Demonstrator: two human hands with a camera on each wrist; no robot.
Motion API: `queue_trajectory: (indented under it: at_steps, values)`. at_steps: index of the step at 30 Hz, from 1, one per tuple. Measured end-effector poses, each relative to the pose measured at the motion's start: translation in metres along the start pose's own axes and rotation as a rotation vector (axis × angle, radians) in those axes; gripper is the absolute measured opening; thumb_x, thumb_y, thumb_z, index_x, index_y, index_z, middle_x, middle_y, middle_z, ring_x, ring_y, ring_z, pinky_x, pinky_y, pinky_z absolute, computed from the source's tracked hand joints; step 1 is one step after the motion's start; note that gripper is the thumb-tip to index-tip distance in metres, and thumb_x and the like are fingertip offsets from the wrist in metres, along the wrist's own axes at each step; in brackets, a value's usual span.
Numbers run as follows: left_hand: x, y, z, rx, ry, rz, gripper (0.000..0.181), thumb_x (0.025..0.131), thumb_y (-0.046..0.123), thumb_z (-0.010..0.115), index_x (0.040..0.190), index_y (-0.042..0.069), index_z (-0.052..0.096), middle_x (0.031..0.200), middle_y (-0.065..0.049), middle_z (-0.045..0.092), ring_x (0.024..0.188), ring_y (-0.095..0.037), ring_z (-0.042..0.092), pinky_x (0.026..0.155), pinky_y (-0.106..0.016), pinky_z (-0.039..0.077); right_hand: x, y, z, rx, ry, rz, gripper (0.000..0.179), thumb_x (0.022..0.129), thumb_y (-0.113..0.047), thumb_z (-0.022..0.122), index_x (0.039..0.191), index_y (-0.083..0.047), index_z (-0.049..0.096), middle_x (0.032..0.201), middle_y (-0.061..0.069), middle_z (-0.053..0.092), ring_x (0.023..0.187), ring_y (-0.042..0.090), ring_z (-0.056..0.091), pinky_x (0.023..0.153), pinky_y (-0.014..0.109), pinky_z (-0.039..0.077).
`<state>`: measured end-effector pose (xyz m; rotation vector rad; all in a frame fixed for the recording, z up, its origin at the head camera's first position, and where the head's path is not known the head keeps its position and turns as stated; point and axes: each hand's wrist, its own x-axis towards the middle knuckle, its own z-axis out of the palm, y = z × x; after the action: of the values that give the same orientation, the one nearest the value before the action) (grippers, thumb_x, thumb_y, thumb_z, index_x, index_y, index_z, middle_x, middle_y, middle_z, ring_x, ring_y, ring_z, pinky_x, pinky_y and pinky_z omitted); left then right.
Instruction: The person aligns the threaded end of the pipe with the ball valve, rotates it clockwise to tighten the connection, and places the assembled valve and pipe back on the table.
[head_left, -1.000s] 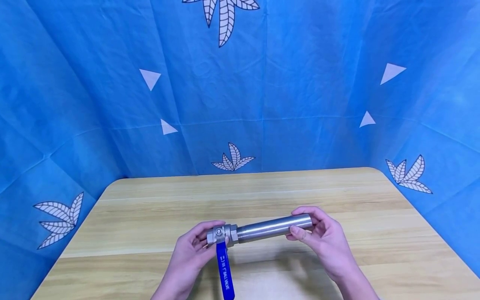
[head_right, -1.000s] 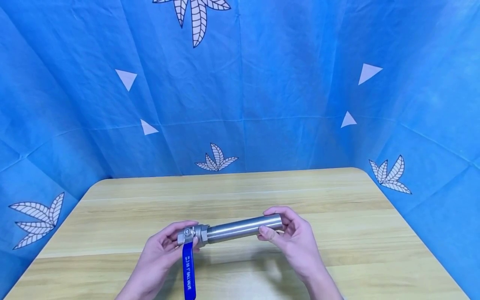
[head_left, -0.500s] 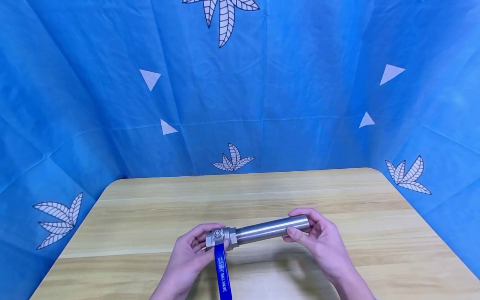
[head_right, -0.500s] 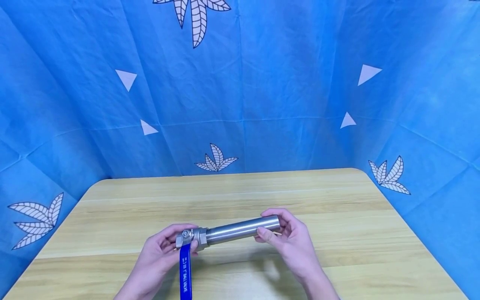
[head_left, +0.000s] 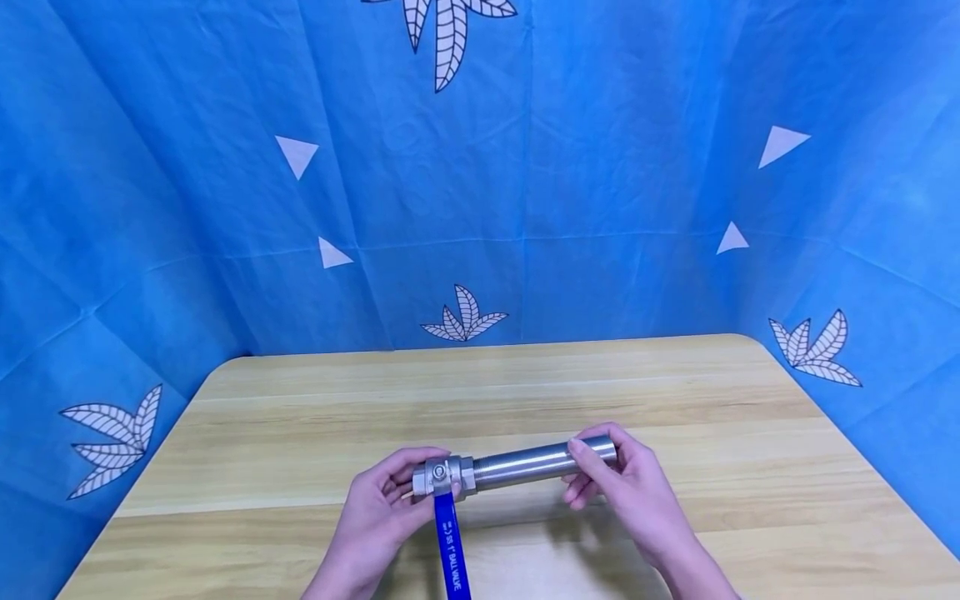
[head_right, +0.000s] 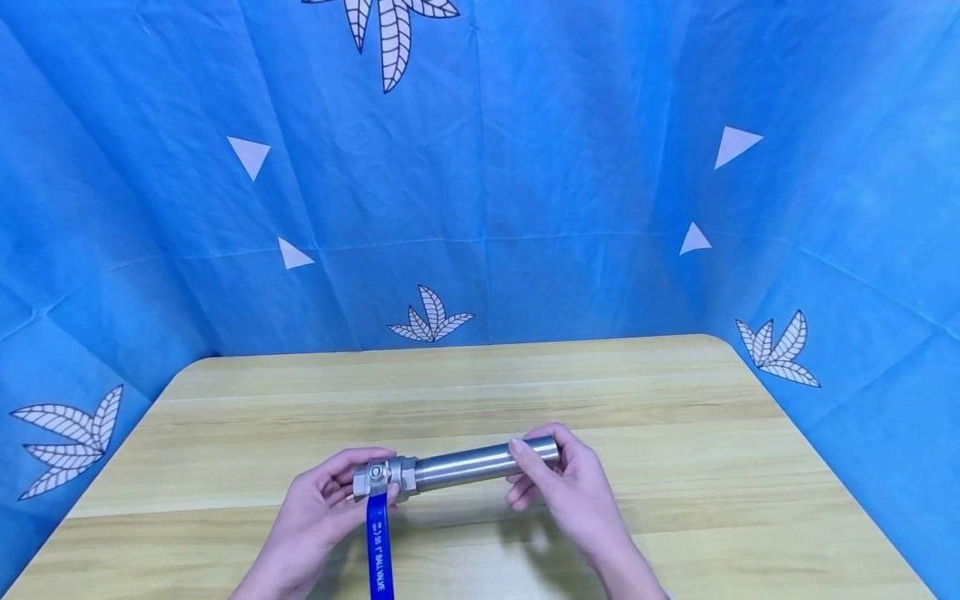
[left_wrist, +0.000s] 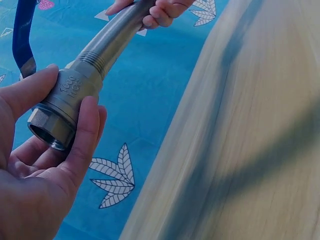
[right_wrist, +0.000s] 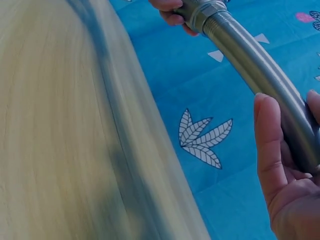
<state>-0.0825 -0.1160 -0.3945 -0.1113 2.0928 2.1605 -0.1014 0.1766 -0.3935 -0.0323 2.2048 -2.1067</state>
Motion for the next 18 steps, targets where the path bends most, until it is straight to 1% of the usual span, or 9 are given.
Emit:
queue_trajectory:
  at_steps: [3,8,12,14,16,18]
  values:
    - [-0.0001,-0.0011,0.0002,-0.001,0.003,0.011,0.051,0.085,0.007,0.089,0.133,0.006,0.071,0.129,-0.013,0.076,0.115,-0.026,0.073,0.093,-0.027,0.064,0.0003,0.0012,0.0002,0.012,-0.028,0.002,0.036,0.109,-0.028,0.064,0.121,0.006,0.059,0.089,0.015,0.075,0.071,0.024,0.076,0.069,0.038,0.068]
    - [-0.0006,0.0010,0.0010,0.004,0.012,0.003,0.050,0.084,0.008,0.090,0.131,0.008,0.073,0.128,-0.012,0.076,0.114,-0.026,0.073,0.093,-0.027,0.064,-0.0004,0.0020,-0.0014,0.027,-0.061,-0.010,0.035,0.111,-0.028,0.060,0.120,0.005,0.058,0.089,0.014,0.075,0.072,0.023,0.076,0.070,0.037,0.068]
    - [-0.0004,0.0016,0.0015,0.012,0.017,-0.008,0.049,0.085,0.009,0.090,0.131,0.009,0.073,0.127,-0.011,0.076,0.113,-0.025,0.073,0.092,-0.027,0.064,-0.0014,0.0006,-0.0010,0.017,-0.076,0.015,0.037,0.113,-0.035,0.056,0.112,0.002,0.056,0.079,0.010,0.072,0.062,0.020,0.071,0.059,0.035,0.065]
    - [-0.0004,0.0017,0.0014,0.011,0.018,-0.011,0.049,0.085,0.009,0.090,0.131,0.009,0.073,0.127,-0.011,0.076,0.113,-0.025,0.072,0.092,-0.027,0.064,-0.0024,-0.0004,-0.0016,-0.006,-0.091,0.017,0.042,0.115,-0.040,0.050,0.112,0.001,0.056,0.078,0.011,0.072,0.062,0.021,0.071,0.058,0.035,0.064]
    - [-0.0005,0.0021,0.0008,0.010,0.025,-0.016,0.049,0.084,0.009,0.090,0.131,0.010,0.074,0.127,-0.010,0.077,0.114,-0.025,0.072,0.092,-0.027,0.064,-0.0034,-0.0010,-0.0035,-0.033,-0.119,-0.009,0.044,0.117,-0.041,0.042,0.118,0.001,0.056,0.092,0.013,0.073,0.071,0.024,0.074,0.070,0.032,0.064]
    - [-0.0006,0.0026,0.0000,0.018,0.038,-0.017,0.048,0.085,0.009,0.090,0.130,0.012,0.075,0.127,-0.010,0.077,0.113,-0.025,0.073,0.092,-0.027,0.064,-0.0046,-0.0017,-0.0057,-0.051,-0.148,-0.042,0.040,0.118,-0.036,0.038,0.129,-0.001,0.054,0.116,0.016,0.069,0.091,0.022,0.075,0.088,0.027,0.062]
